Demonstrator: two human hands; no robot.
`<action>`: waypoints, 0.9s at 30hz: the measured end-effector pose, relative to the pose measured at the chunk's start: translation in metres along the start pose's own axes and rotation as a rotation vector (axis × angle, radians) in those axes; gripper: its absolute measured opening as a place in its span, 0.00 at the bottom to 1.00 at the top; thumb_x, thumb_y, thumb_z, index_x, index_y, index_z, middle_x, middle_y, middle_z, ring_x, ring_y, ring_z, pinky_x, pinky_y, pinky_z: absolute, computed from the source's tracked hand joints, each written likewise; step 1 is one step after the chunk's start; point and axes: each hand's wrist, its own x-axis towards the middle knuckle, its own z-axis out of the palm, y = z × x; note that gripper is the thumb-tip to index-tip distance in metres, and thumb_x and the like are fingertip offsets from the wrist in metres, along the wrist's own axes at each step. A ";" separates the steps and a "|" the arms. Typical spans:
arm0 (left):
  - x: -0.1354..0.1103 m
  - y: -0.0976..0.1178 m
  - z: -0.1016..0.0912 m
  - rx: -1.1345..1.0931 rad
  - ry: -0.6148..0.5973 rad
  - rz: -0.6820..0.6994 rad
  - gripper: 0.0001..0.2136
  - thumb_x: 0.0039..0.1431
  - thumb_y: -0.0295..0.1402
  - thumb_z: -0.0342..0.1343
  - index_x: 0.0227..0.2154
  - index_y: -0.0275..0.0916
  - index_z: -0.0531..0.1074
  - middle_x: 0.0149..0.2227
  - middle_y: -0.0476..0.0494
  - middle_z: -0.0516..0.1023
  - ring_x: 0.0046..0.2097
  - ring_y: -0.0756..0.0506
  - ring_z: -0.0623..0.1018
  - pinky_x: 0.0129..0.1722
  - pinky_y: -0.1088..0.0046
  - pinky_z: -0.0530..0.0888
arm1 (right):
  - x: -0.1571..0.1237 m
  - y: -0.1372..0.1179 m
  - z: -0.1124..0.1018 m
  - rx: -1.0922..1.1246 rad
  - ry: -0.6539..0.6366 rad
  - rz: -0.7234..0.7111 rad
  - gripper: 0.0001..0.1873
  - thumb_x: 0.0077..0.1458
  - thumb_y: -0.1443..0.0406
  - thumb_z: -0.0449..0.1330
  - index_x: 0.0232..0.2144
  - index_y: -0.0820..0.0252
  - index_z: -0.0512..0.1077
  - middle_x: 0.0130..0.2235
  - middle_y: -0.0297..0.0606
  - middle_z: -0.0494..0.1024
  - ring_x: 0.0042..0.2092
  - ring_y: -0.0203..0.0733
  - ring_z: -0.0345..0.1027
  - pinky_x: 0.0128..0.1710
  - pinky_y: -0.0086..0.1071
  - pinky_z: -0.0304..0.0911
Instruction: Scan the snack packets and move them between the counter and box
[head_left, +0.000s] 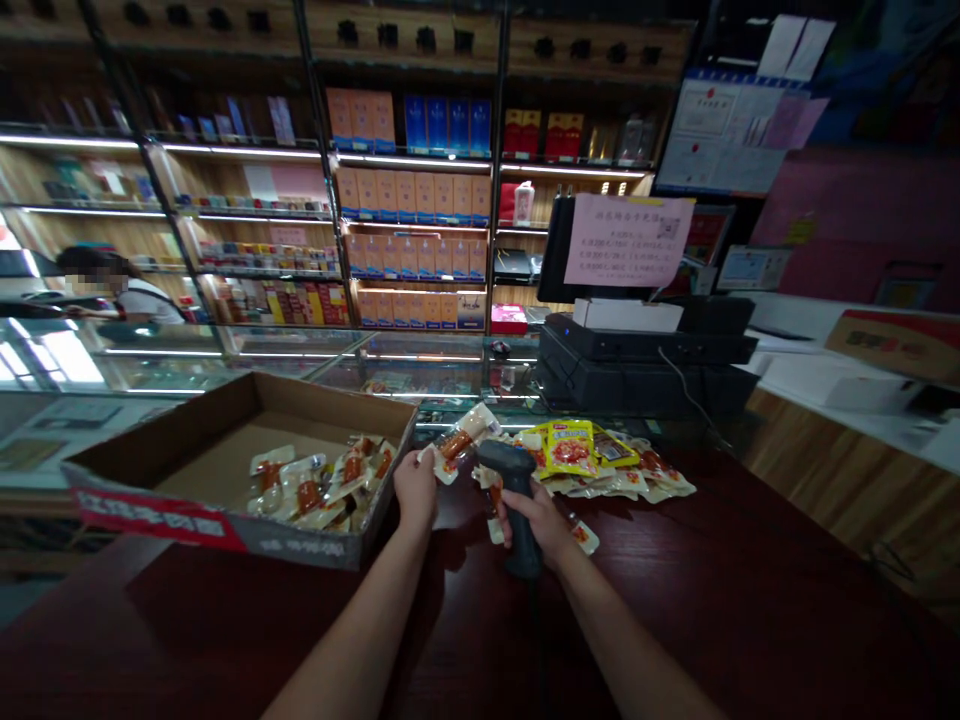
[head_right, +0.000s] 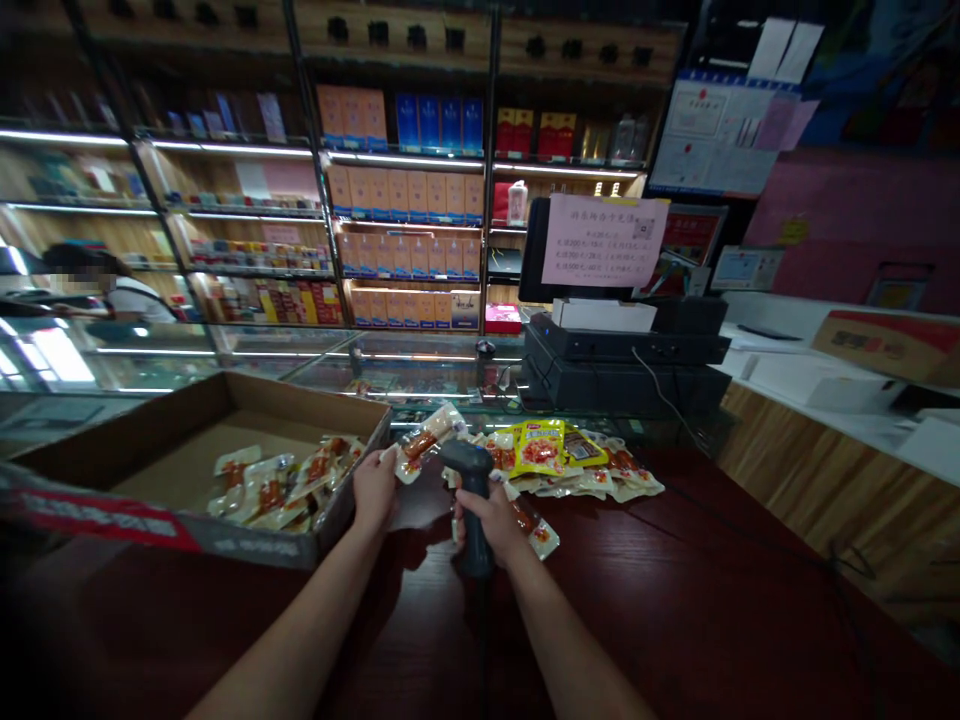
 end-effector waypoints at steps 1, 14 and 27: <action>0.002 0.012 -0.003 -0.030 0.000 0.003 0.12 0.43 0.42 0.53 0.25 0.36 0.68 0.20 0.49 0.70 0.23 0.48 0.71 0.24 0.73 0.68 | 0.002 -0.003 0.008 0.009 -0.023 0.002 0.17 0.41 0.57 0.65 0.31 0.61 0.66 0.19 0.28 0.70 0.15 0.32 0.62 0.13 0.26 0.61; 0.041 0.094 -0.130 0.592 0.266 0.156 0.19 0.51 0.32 0.49 0.48 0.34 0.65 0.31 0.41 0.75 0.32 0.44 0.76 0.35 0.65 0.72 | 0.016 0.001 0.099 -0.041 -0.210 0.030 0.18 0.40 0.59 0.63 0.34 0.61 0.66 0.18 0.27 0.70 0.15 0.32 0.62 0.14 0.26 0.60; 0.022 0.131 -0.107 1.117 0.191 0.346 0.21 0.54 0.32 0.49 0.51 0.33 0.65 0.64 0.23 0.45 0.58 0.30 0.64 0.51 0.54 0.65 | 0.007 0.003 0.093 -0.062 -0.194 0.027 0.17 0.40 0.59 0.62 0.33 0.62 0.67 0.18 0.28 0.70 0.15 0.32 0.62 0.14 0.27 0.61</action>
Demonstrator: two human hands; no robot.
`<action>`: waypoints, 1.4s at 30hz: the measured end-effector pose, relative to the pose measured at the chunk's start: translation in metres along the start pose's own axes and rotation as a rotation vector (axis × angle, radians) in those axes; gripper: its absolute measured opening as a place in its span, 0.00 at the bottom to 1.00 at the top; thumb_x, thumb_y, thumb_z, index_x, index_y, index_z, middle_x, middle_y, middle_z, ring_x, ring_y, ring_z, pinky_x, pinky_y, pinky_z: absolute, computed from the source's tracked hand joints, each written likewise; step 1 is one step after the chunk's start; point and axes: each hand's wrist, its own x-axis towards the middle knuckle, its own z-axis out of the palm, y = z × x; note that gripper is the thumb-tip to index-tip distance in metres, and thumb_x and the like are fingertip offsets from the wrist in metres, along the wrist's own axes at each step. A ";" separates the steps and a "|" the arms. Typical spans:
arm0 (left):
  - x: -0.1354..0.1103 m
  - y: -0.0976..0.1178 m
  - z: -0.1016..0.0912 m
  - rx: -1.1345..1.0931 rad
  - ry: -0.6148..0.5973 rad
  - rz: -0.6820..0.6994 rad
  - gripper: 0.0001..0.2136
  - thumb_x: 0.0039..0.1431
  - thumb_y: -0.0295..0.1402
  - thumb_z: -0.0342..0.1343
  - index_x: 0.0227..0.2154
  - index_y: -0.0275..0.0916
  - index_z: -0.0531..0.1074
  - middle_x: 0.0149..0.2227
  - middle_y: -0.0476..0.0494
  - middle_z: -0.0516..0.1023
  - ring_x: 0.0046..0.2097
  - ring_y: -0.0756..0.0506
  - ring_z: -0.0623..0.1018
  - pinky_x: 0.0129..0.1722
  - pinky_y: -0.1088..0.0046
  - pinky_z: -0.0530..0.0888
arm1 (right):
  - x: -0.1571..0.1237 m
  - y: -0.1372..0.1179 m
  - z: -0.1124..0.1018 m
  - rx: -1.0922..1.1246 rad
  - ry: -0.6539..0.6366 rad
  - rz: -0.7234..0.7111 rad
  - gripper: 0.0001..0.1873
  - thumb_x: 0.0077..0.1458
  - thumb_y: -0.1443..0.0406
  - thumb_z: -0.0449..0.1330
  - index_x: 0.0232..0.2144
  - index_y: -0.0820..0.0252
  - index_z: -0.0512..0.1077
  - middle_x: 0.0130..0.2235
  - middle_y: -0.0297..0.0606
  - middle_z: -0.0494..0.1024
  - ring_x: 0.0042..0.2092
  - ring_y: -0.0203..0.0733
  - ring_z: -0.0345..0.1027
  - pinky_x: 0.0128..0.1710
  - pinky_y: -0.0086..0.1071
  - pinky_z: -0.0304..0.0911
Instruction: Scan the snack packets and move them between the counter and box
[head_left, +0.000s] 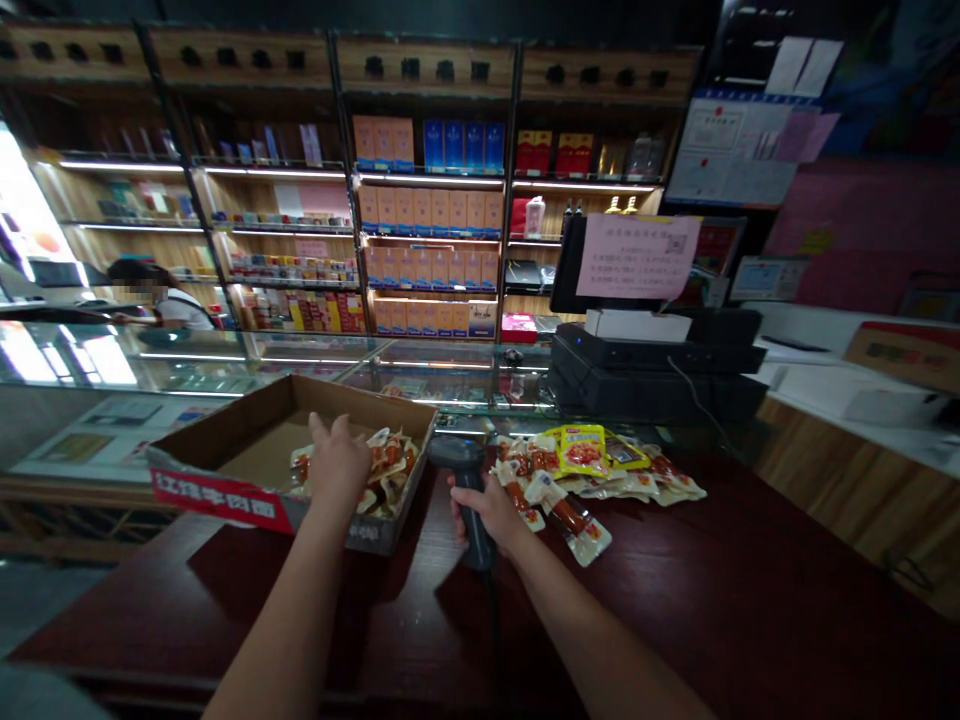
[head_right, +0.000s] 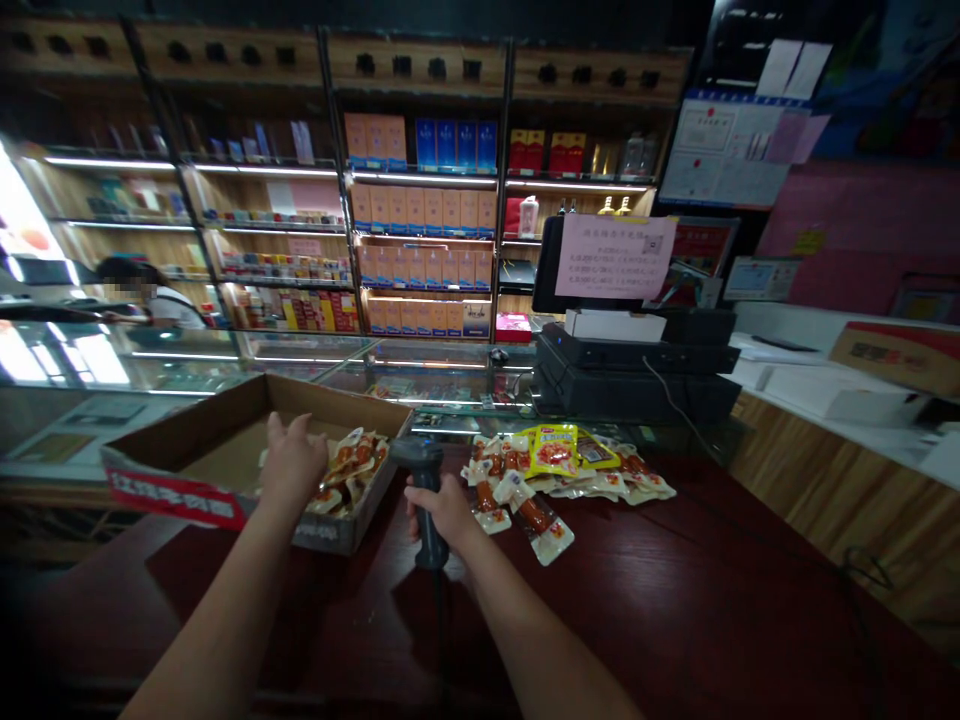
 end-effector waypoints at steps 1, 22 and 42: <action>-0.003 0.004 0.005 -0.065 0.050 0.066 0.19 0.54 0.32 0.49 0.50 0.34 0.67 0.64 0.26 0.48 0.59 0.32 0.63 0.52 0.55 0.64 | -0.002 -0.001 -0.004 0.002 0.015 -0.005 0.17 0.40 0.59 0.62 0.33 0.62 0.67 0.18 0.27 0.70 0.15 0.32 0.62 0.14 0.27 0.61; -0.127 0.085 0.165 0.075 -0.599 0.236 0.21 0.46 0.45 0.55 0.37 0.32 0.71 0.42 0.28 0.72 0.48 0.34 0.71 0.41 0.64 0.67 | -0.035 0.022 -0.127 0.123 0.272 -0.137 0.17 0.42 0.57 0.64 0.29 0.62 0.66 0.19 0.29 0.71 0.15 0.32 0.61 0.14 0.26 0.62; -0.068 0.008 0.169 -1.141 -0.563 -0.343 0.20 0.30 0.37 0.67 0.28 0.32 0.71 0.21 0.50 0.74 0.22 0.50 0.72 0.24 0.75 0.67 | -0.041 0.017 -0.127 -0.067 0.189 -0.028 0.20 0.41 0.56 0.63 0.33 0.61 0.64 0.19 0.26 0.70 0.14 0.34 0.63 0.13 0.26 0.60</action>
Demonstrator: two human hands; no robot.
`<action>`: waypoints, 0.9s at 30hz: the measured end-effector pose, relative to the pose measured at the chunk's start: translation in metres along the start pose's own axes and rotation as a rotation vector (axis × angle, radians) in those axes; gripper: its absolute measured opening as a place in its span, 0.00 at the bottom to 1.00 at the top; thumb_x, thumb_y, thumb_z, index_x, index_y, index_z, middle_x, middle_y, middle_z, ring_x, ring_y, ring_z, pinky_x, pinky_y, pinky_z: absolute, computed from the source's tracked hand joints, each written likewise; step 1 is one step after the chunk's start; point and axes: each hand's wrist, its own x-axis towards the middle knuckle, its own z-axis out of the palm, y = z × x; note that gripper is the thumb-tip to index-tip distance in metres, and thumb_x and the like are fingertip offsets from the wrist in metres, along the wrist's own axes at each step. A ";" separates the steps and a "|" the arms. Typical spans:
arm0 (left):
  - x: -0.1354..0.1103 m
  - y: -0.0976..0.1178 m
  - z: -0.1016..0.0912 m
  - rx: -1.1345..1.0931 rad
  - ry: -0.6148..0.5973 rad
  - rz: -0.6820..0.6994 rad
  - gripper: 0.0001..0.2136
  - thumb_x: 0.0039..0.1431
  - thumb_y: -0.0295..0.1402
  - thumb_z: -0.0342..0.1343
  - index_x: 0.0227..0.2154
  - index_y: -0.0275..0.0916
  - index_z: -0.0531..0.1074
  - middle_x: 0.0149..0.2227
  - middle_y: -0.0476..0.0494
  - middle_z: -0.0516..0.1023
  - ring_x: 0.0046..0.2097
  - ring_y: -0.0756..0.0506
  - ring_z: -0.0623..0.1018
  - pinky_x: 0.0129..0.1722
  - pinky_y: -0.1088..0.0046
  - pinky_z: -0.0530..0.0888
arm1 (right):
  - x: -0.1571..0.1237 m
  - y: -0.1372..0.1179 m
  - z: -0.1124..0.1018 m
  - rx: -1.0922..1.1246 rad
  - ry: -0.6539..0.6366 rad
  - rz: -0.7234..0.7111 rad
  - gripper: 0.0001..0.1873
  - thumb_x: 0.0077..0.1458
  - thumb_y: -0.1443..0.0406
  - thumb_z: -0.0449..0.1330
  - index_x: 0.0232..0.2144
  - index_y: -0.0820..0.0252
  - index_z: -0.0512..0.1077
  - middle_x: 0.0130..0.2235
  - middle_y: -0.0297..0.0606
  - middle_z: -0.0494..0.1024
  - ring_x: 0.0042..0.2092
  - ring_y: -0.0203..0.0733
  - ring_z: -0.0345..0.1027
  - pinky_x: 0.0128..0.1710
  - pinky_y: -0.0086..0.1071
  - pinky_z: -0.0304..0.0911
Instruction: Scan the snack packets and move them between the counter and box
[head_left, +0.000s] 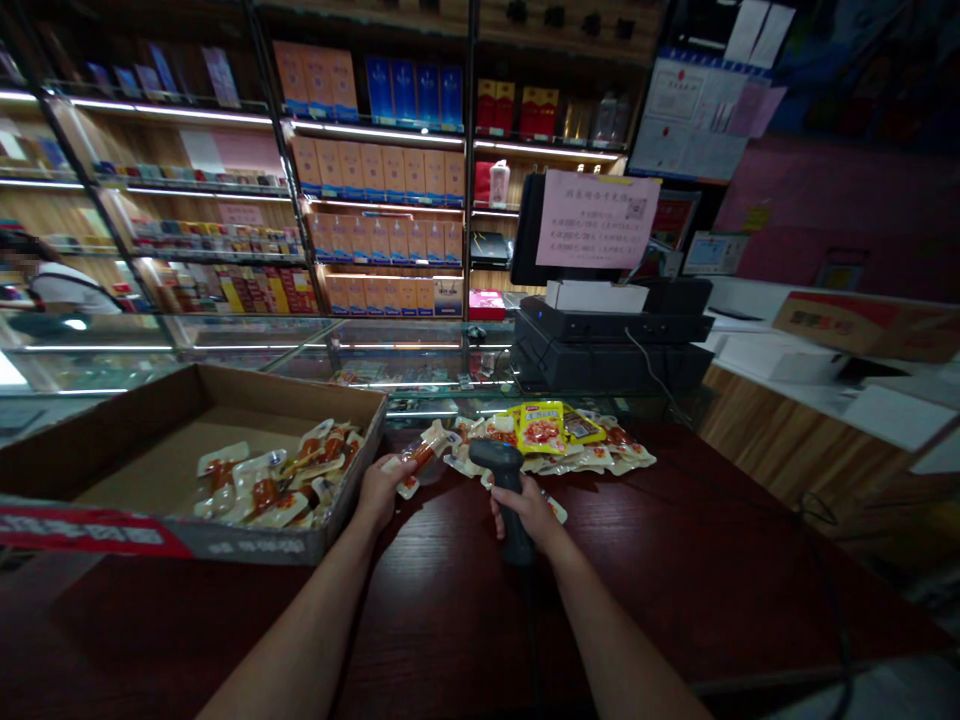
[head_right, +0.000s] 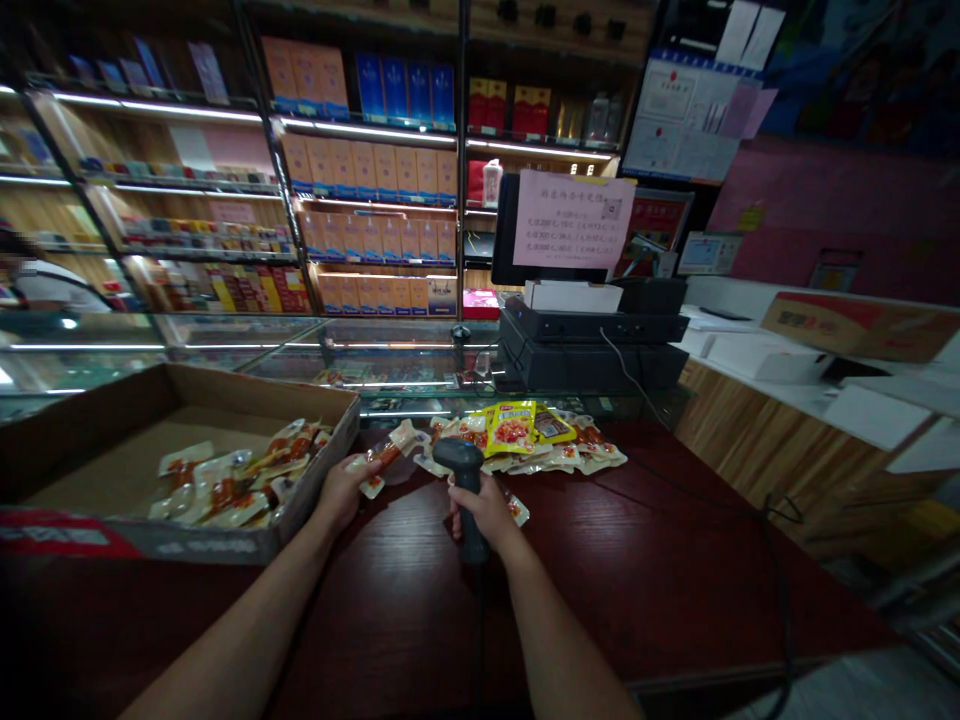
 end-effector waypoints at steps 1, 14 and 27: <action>0.001 0.000 0.000 -0.005 0.006 -0.002 0.21 0.30 0.37 0.67 0.29 0.32 0.71 0.21 0.49 0.74 0.22 0.50 0.72 0.24 0.75 0.67 | 0.000 0.000 -0.001 -0.007 0.008 0.003 0.20 0.41 0.55 0.63 0.33 0.61 0.64 0.19 0.26 0.70 0.14 0.33 0.63 0.13 0.26 0.60; 0.005 -0.007 -0.003 -0.002 -0.018 0.018 0.20 0.29 0.36 0.68 0.28 0.32 0.71 0.22 0.50 0.74 0.22 0.50 0.72 0.25 0.75 0.67 | -0.001 -0.001 0.001 -0.009 0.016 0.021 0.19 0.42 0.56 0.63 0.33 0.61 0.65 0.18 0.26 0.69 0.14 0.33 0.62 0.13 0.26 0.60; -0.005 0.002 0.002 0.032 -0.058 0.008 0.18 0.31 0.37 0.67 0.26 0.33 0.70 0.19 0.51 0.72 0.19 0.51 0.70 0.22 0.76 0.65 | 0.000 0.001 0.000 0.009 -0.011 -0.007 0.18 0.43 0.57 0.63 0.34 0.61 0.65 0.19 0.27 0.70 0.15 0.33 0.63 0.13 0.27 0.61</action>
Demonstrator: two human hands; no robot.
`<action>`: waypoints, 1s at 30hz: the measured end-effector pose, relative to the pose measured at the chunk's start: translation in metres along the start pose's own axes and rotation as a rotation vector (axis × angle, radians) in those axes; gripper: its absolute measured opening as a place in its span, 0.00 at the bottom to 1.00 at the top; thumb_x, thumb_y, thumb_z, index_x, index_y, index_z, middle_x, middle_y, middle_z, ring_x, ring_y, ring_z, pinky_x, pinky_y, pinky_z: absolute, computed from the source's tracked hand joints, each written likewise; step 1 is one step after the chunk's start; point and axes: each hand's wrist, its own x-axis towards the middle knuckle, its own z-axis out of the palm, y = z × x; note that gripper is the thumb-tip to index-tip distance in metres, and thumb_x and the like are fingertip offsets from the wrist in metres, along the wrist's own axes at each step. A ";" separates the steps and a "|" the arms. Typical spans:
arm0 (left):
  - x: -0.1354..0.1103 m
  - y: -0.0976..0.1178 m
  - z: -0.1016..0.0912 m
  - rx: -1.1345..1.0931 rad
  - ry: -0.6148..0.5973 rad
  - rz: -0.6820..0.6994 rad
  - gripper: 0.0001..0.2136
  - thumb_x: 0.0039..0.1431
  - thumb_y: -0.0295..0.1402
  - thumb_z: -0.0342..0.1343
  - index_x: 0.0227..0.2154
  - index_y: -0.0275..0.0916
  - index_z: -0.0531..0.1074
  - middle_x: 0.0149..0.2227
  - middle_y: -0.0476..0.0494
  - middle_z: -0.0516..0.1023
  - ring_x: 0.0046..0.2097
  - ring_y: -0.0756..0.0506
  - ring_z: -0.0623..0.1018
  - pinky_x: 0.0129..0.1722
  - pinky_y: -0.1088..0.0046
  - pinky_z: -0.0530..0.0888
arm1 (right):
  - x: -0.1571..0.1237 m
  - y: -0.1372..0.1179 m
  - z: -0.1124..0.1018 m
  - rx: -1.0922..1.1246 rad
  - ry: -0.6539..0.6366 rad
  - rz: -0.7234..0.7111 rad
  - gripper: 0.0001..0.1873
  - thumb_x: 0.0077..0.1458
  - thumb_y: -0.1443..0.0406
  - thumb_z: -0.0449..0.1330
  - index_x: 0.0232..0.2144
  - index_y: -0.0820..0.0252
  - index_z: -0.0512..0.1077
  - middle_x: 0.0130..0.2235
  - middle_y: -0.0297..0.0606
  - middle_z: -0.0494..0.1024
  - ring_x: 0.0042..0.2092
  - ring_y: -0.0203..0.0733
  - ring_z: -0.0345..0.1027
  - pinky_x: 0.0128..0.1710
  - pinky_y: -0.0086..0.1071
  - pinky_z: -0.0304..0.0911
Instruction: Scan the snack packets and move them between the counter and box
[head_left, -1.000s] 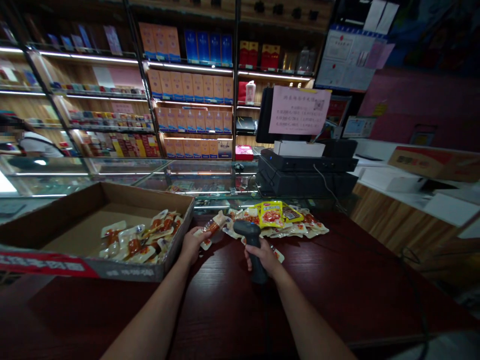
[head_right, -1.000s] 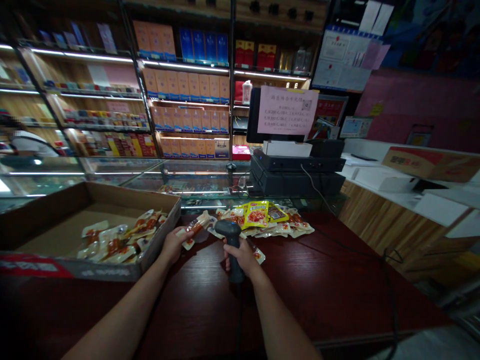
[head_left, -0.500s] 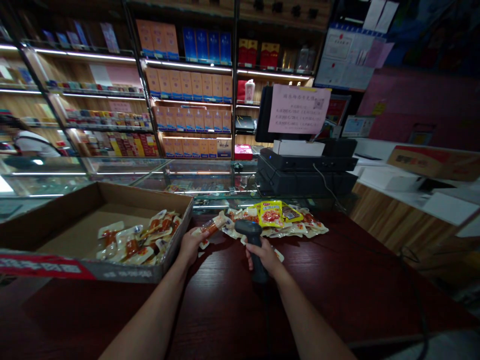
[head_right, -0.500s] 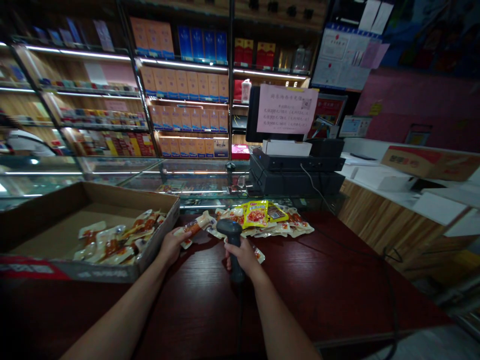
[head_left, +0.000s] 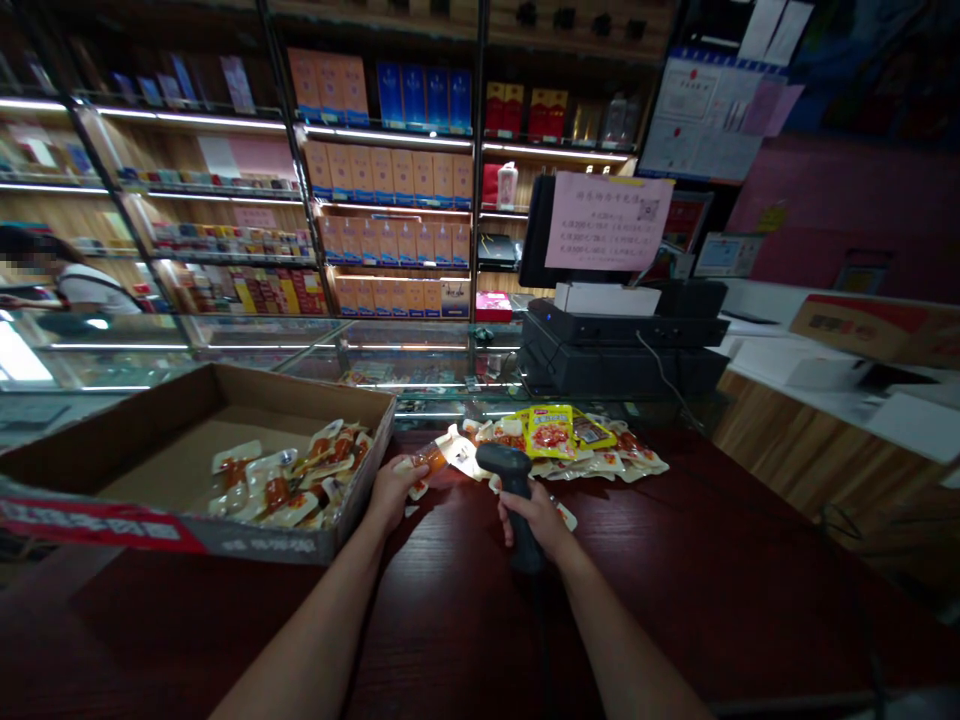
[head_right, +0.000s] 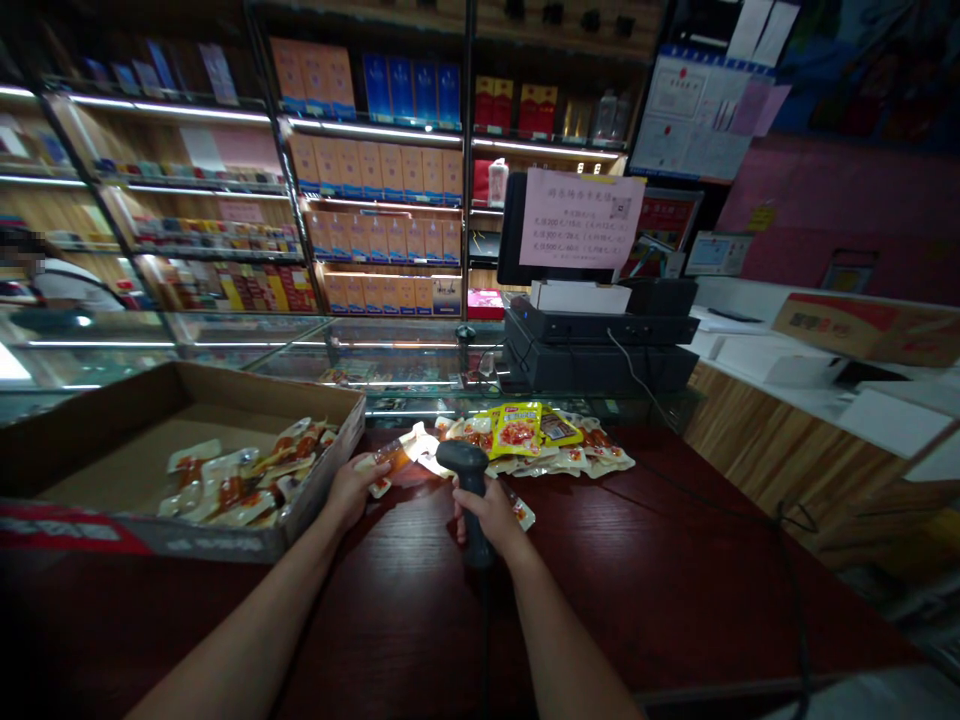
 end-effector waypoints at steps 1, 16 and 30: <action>-0.001 0.000 0.001 0.012 0.003 0.006 0.18 0.31 0.37 0.66 0.26 0.34 0.70 0.19 0.52 0.72 0.19 0.52 0.69 0.21 0.76 0.64 | 0.000 0.001 0.000 0.007 0.000 0.001 0.18 0.43 0.57 0.63 0.35 0.61 0.65 0.19 0.27 0.70 0.15 0.33 0.63 0.13 0.27 0.61; -0.022 0.104 -0.026 0.187 0.371 0.308 0.18 0.38 0.40 0.60 0.32 0.33 0.72 0.25 0.46 0.74 0.27 0.48 0.72 0.29 0.73 0.69 | 0.014 -0.032 0.071 0.099 -0.136 0.020 0.20 0.42 0.57 0.63 0.36 0.62 0.66 0.20 0.28 0.71 0.16 0.32 0.62 0.14 0.26 0.63; -0.027 0.135 -0.095 0.923 0.646 0.305 0.24 0.48 0.30 0.53 0.50 0.27 0.64 0.55 0.22 0.64 0.57 0.33 0.65 0.53 0.56 0.64 | 0.029 -0.023 0.149 0.127 -0.319 0.051 0.18 0.40 0.59 0.63 0.32 0.63 0.67 0.17 0.28 0.70 0.14 0.33 0.62 0.14 0.27 0.61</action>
